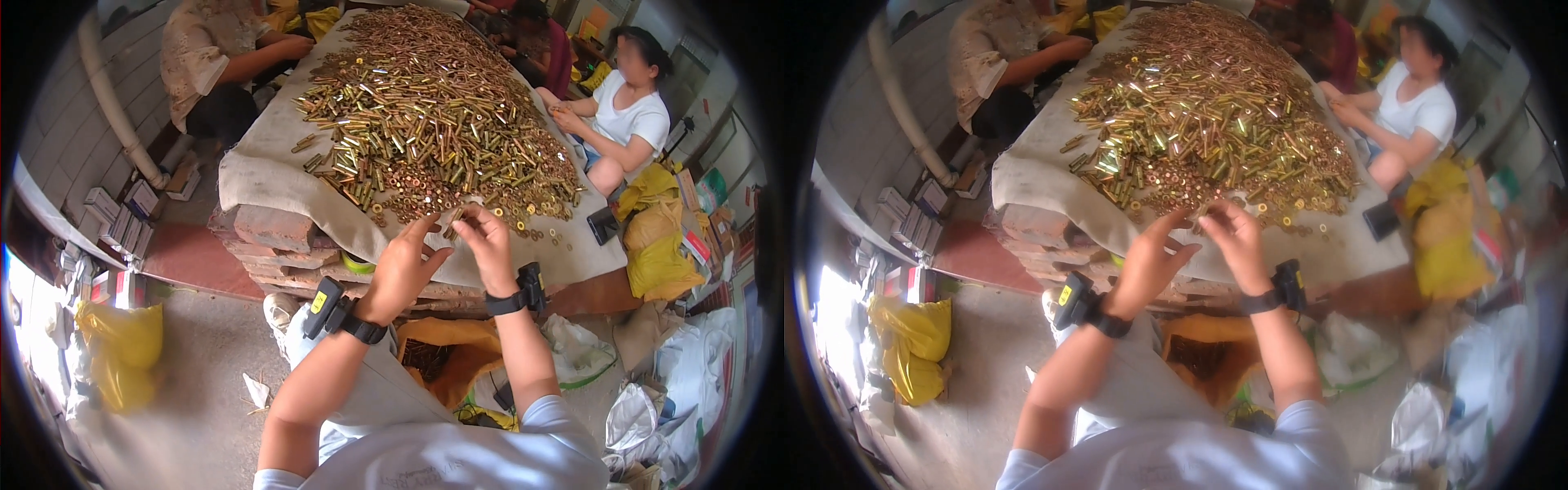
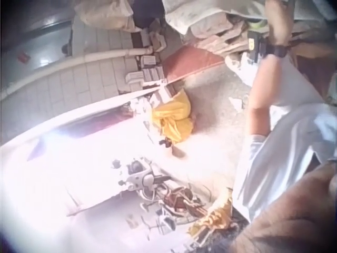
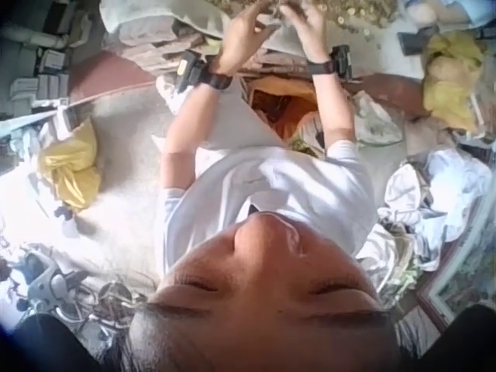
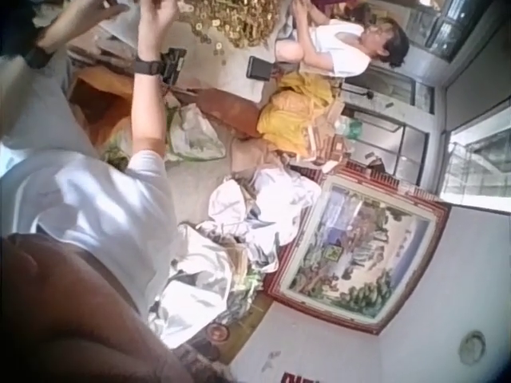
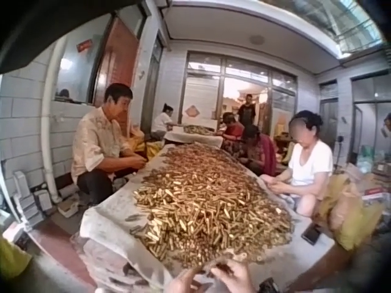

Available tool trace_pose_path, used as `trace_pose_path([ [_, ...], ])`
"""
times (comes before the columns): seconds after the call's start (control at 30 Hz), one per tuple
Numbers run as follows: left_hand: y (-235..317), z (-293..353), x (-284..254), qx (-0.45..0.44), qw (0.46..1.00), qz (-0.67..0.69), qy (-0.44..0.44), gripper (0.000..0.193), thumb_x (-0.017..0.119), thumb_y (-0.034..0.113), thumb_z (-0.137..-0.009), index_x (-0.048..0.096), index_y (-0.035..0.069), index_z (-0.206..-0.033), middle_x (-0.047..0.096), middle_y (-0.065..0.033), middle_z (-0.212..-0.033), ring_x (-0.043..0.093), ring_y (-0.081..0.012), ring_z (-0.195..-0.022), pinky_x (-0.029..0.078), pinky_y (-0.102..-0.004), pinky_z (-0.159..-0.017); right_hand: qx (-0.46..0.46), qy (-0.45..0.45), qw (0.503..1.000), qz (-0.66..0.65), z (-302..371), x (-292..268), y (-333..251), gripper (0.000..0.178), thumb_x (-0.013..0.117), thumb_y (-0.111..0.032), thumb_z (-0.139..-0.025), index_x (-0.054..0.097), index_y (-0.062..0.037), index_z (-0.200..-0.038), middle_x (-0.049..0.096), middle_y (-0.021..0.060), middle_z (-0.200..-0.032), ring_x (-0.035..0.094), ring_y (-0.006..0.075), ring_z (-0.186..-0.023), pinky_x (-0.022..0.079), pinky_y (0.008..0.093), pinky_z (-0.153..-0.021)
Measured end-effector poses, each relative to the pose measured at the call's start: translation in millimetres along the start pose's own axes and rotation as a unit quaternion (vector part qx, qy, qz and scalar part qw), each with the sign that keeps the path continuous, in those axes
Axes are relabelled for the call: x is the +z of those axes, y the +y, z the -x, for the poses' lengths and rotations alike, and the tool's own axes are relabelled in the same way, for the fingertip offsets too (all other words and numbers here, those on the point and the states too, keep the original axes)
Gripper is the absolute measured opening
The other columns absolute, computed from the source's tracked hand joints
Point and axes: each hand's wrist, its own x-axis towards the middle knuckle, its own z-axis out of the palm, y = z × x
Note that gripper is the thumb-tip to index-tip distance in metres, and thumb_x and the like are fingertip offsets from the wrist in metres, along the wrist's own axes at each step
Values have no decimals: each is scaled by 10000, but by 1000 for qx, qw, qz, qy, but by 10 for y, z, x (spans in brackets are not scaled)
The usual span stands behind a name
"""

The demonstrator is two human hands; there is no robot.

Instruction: Sorting and picking through a large pile of small brass metal components on a workbench.

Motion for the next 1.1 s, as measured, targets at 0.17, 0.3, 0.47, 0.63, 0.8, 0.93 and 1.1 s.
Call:
trace_pose_path([
  [0.17,44,38,20,-50,992,102,-48,252,661,72,-788,592,-41,-1003,671,-131,-785,656,-175,-656,495,-271,-572,8,28,996,-79,319,69,30,183,623,-49,-838,608,0,-1013,621,8,-922,557,71,-847,437,211,-781],
  [0.3,48,67,43,-59,986,145,-54,170,641,56,-803,626,-36,-945,673,-141,-781,665,-154,-690,498,-263,-593,-19,100,991,-88,392,-18,-4,281,576,-124,-883,599,-15,-1141,614,17,-848,553,75,-752,429,208,-712],
  [0.47,47,85,34,-44,995,49,-74,163,641,85,-800,638,-15,-928,659,-152,-729,660,-196,-653,493,-285,-590,0,62,998,-23,439,-188,-123,200,536,-119,-913,599,-13,-1070,550,-10,-784,469,38,-639,330,162,-540],
  [0.63,28,87,49,-30,995,32,-91,150,643,91,-792,649,6,-915,657,-148,-735,652,-236,-642,485,-323,-583,1,44,998,43,463,-290,-143,109,559,-120,-902,594,-18,-914,553,-22,-753,467,33,-620,324,160,-530],
  [0.8,62,103,41,2,995,-17,-103,136,650,88,-779,657,10,-890,664,-136,-763,656,-254,-677,494,-328,-606,-6,14,986,166,459,-338,-158,87,583,-90,-878,581,-4,-865,571,-16,-746,514,45,-642,372,182,-552],
  [0.93,64,135,101,-32,990,40,-133,238,656,90,-767,620,-3,-983,661,-156,-791,662,-259,-721,508,-318,-634,-61,-56,942,325,479,-174,-284,98,568,-59,-865,529,0,-933,592,64,-752,578,142,-679,439,256,-591],
  [1.1,-62,166,164,-29,990,13,-135,251,647,77,-775,582,-30,-992,652,-174,-759,664,-229,-701,494,-309,-588,-148,-106,904,386,493,-42,-211,203,488,-126,-917,442,-47,-1097,581,108,-742,606,230,-724,461,306,-639],
])
